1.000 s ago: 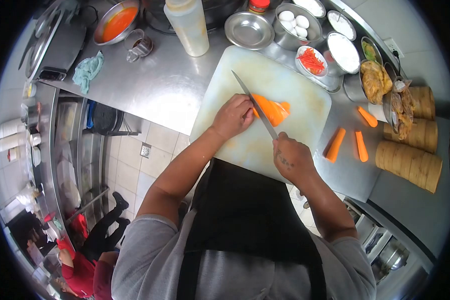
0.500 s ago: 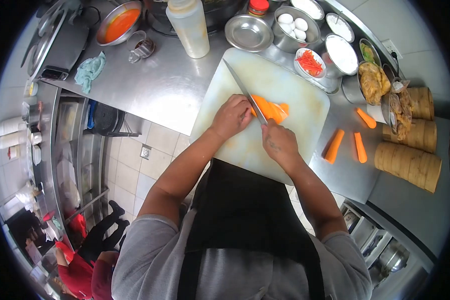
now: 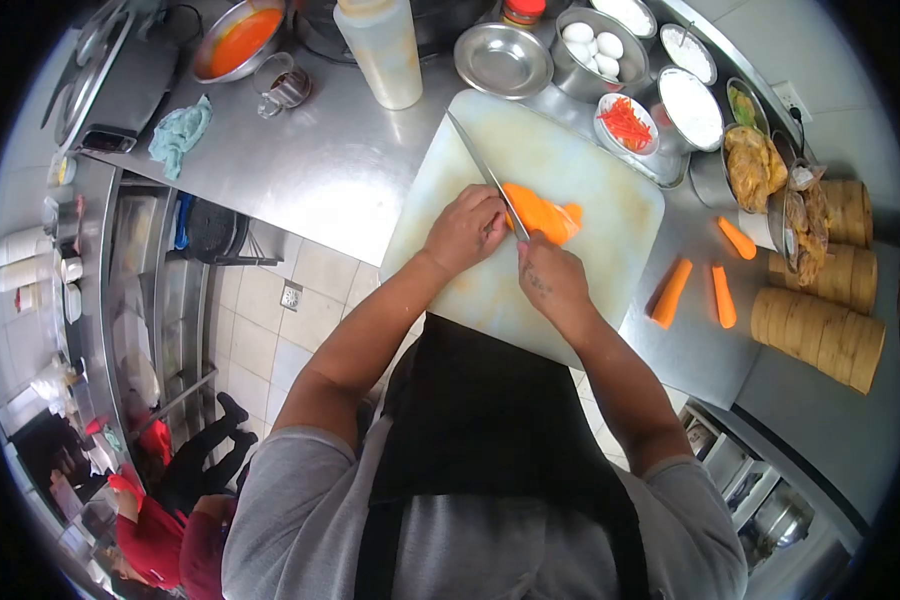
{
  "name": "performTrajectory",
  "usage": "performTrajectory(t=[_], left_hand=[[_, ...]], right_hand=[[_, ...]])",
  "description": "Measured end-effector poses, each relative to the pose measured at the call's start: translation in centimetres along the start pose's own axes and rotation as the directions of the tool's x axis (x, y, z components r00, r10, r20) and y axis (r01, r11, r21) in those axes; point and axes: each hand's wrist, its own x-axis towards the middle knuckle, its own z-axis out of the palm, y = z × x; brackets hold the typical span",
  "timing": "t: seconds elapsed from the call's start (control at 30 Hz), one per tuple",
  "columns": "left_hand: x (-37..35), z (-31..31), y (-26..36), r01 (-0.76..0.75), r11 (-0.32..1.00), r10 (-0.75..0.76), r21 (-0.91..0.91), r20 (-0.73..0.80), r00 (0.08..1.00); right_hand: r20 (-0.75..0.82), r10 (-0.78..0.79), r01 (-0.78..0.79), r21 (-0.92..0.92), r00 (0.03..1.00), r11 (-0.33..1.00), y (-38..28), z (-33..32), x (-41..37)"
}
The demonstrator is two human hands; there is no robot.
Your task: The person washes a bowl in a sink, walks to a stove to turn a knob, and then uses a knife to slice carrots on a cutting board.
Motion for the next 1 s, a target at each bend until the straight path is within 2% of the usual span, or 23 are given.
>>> performTrajectory(t=[0.03, 0.17, 0.47, 0.53, 0.67, 0.73, 0.9, 1.0], left_hand=[[-0.1, 0.0, 0.0, 0.012, 1.000, -0.012, -0.001, -0.002, 1.000], [-0.4, 0.2, -0.1, 0.023, 1.000, -0.023, -0.010, -0.007, 1.000], [-0.5, 0.2, 0.0, 0.034, 0.999, -0.034, -0.010, -0.029, 0.999], [-0.5, 0.4, -0.4, 0.020, 1.000, -0.020, -0.011, -0.035, 0.999], [-0.4, 0.3, -0.3, 0.017, 1.000, -0.017, -0.022, -0.021, 1.000], [-0.3, 0.1, -0.3, 0.021, 1.000, -0.021, -0.014, -0.028, 0.999], [-0.4, 0.4, -0.3, 0.056, 0.998, -0.058, -0.033, -0.053, 0.997], [-0.2, 0.2, -0.1, 0.016, 1.000, -0.016, 0.008, -0.047, 0.999]], right_hand=[[-0.012, 0.051, -0.051, -0.003, 0.999, 0.999, -0.3, 0.1, 0.2], [-0.008, 0.035, -0.035, -0.014, 0.999, 0.999, -0.2, -1.3, -0.4], [0.172, 0.099, -0.086, -0.080, 0.980, 0.993, -1.8, -5.2, -2.4], [0.095, -0.014, 0.015, -0.012, 0.995, 1.000, -1.2, -3.8, -2.3], [0.054, 0.017, -0.017, 0.008, 0.998, 1.000, -1.1, -0.2, 0.3], [0.039, 0.130, -0.130, 0.000, 0.991, 0.992, -1.1, 0.4, 0.8], [0.051, 0.114, -0.113, -0.021, 0.992, 0.993, -0.4, -0.2, 1.2], [0.051, 0.112, -0.111, -0.022, 0.992, 0.994, -0.9, -1.2, 0.9]])
